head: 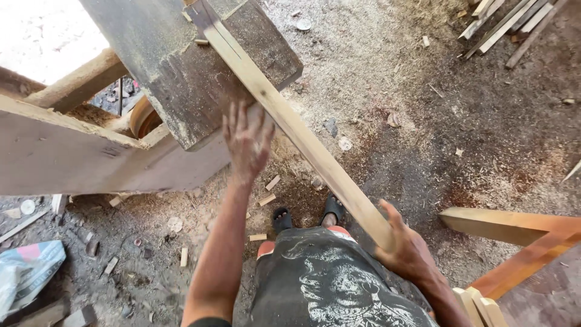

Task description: Cutting and shaping wooden planks using a bandsaw in a workshop.

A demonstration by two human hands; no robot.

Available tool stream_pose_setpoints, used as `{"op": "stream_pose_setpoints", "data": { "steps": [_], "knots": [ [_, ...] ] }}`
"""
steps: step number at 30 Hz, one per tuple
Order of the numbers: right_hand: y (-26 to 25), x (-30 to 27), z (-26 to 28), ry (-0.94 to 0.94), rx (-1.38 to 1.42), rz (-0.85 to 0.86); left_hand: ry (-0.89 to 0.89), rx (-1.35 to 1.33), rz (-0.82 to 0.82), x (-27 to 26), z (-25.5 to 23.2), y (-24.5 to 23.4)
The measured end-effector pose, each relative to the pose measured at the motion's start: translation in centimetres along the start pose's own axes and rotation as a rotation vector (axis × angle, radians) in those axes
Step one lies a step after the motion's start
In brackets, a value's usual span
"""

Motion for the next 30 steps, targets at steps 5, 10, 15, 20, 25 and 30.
{"op": "stream_pose_setpoints", "data": {
  "steps": [5,10,15,20,25,30],
  "knots": [
    [-1.7,-3.5,-5.4,0.107,-0.230,0.011,-0.035,-0.368,0.082,-6.7,-1.1,-1.6],
    [-5.6,-1.4,-8.0,0.080,-0.343,-0.011,-0.188,-0.530,-0.260,-7.8,4.9,-6.8],
    [-12.9,8.7,-9.6,0.040,-0.455,-0.084,-0.211,-0.347,-0.467,-2.4,9.3,-13.0],
    [-21.4,21.5,-7.6,-0.147,-0.660,-0.136,-0.276,-0.193,-0.533,1.5,9.9,-15.4],
    [-29.2,32.6,-0.3,-0.434,-0.667,-0.142,-0.372,-0.143,-0.395,5.8,9.0,-11.0],
    [-33.9,47.3,2.9,-0.667,-0.758,-0.036,-0.368,-0.050,-0.382,9.9,7.1,-10.3]
  ]
}}
Point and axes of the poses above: each hand's wrist, its own x-axis towards the middle knuckle, its own y-axis out of the palm, z = x × y, the point moved 10 cm from there along x, towards the middle knuckle, and after that the axes turned 3 degrees about -y, right-handed, at the moved point
